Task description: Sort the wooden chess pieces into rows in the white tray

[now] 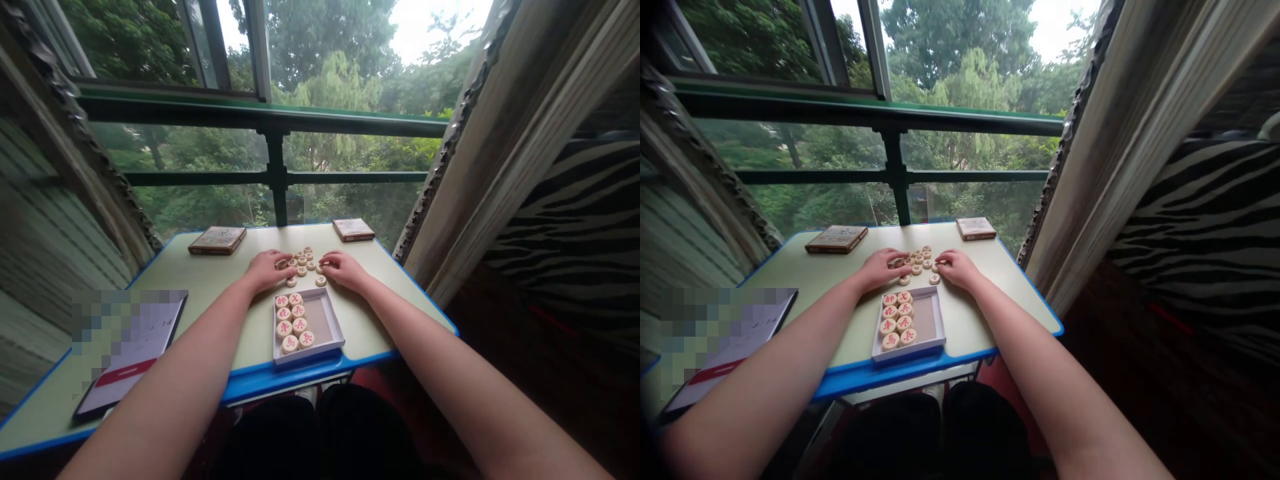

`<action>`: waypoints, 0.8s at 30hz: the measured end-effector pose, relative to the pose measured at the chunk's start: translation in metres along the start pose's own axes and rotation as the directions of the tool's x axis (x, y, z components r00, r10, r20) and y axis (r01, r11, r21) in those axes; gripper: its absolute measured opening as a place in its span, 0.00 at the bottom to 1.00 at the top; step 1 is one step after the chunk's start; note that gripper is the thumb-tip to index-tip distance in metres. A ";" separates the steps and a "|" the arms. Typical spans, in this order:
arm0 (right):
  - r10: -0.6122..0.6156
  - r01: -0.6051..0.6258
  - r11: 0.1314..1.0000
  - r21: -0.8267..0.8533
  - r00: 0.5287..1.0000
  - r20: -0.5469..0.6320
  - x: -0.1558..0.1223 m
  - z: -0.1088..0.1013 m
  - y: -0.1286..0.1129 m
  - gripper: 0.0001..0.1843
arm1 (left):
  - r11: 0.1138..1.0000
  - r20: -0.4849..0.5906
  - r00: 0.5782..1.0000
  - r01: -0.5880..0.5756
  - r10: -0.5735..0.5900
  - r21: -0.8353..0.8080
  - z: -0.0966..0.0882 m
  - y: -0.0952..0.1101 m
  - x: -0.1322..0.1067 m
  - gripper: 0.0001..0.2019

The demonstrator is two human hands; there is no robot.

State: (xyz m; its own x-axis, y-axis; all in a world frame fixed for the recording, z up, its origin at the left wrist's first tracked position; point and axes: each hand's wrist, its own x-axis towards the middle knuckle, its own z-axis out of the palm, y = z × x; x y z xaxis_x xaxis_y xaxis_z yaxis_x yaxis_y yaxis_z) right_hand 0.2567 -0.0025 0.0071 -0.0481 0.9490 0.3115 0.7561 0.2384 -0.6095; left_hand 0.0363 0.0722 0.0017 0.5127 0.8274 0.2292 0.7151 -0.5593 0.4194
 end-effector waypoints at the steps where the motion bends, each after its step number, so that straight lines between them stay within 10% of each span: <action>1: 0.031 -0.031 0.999 -0.008 0.999 0.007 0.002 0.001 -0.001 0.10 | 1.000 0.004 1.000 -0.005 0.006 -0.023 0.000 0.000 -0.001 0.27; 14: -0.204 0.204 0.977 -0.066 0.979 0.012 0.001 -0.002 -0.006 0.12 | 0.815 0.217 0.952 0.297 -0.214 -0.498 -0.012 0.012 -0.020 0.29; 24: -0.224 0.233 0.966 -0.116 0.971 0.080 0.005 -0.003 -0.009 0.13 | 0.887 0.243 0.968 0.158 -0.054 -0.433 -0.018 0.000 -0.023 0.42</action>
State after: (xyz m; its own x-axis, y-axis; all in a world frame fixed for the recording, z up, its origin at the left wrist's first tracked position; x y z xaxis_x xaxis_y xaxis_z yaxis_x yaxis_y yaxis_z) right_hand 0.2513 -0.0003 0.0165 -0.2682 0.8847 0.3812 0.7949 0.4268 -0.4313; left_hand 0.0156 0.0538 0.0124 0.5734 0.8191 -0.0144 0.5099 -0.3431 0.7888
